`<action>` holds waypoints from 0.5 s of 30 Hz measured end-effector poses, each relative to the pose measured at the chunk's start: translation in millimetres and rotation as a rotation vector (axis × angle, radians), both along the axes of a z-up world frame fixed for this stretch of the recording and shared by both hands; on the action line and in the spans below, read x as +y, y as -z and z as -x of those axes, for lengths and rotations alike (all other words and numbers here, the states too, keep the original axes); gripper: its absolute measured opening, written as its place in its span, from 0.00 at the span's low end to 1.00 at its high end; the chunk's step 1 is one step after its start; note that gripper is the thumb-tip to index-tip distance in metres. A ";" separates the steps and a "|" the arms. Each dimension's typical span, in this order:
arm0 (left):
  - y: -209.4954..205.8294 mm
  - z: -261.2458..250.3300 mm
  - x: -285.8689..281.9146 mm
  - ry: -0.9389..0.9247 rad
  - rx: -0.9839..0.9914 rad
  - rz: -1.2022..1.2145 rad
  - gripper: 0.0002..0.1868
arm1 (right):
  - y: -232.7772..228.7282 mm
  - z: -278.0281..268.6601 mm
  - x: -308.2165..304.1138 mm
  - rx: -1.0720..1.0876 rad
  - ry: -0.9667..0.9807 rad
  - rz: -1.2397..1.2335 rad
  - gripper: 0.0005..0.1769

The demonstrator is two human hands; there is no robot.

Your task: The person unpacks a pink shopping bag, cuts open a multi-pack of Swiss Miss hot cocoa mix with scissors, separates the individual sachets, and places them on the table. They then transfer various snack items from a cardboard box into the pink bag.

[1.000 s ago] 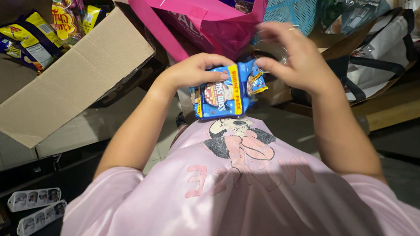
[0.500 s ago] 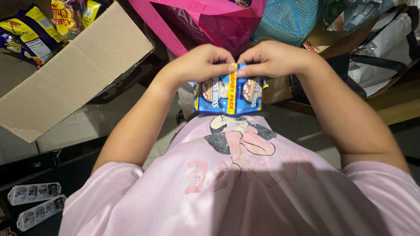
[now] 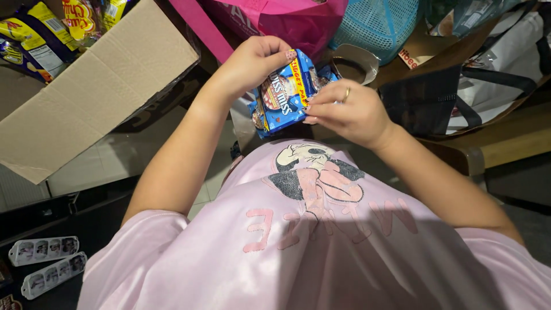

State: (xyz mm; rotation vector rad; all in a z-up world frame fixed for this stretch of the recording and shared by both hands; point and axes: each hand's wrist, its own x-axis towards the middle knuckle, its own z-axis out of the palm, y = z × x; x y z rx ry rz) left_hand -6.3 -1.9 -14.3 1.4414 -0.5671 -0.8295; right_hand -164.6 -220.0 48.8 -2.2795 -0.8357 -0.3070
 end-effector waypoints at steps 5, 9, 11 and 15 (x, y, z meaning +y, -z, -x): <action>-2.8 3.0 -0.9 0.069 -0.065 0.005 0.12 | 3.5 -2.2 -14.4 0.493 0.011 -0.177 0.09; -16.3 18.5 -3.0 -0.396 -0.889 -0.104 0.17 | 18.7 -11.5 -13.1 0.612 0.222 -0.324 0.07; -25.0 38.4 4.2 -0.526 -1.090 -0.270 0.20 | 33.4 -17.6 -7.8 0.643 0.328 -0.398 0.07; -31.7 96.8 29.1 -0.012 -0.377 -0.710 0.29 | 69.2 -31.3 14.7 0.999 0.417 -0.877 0.08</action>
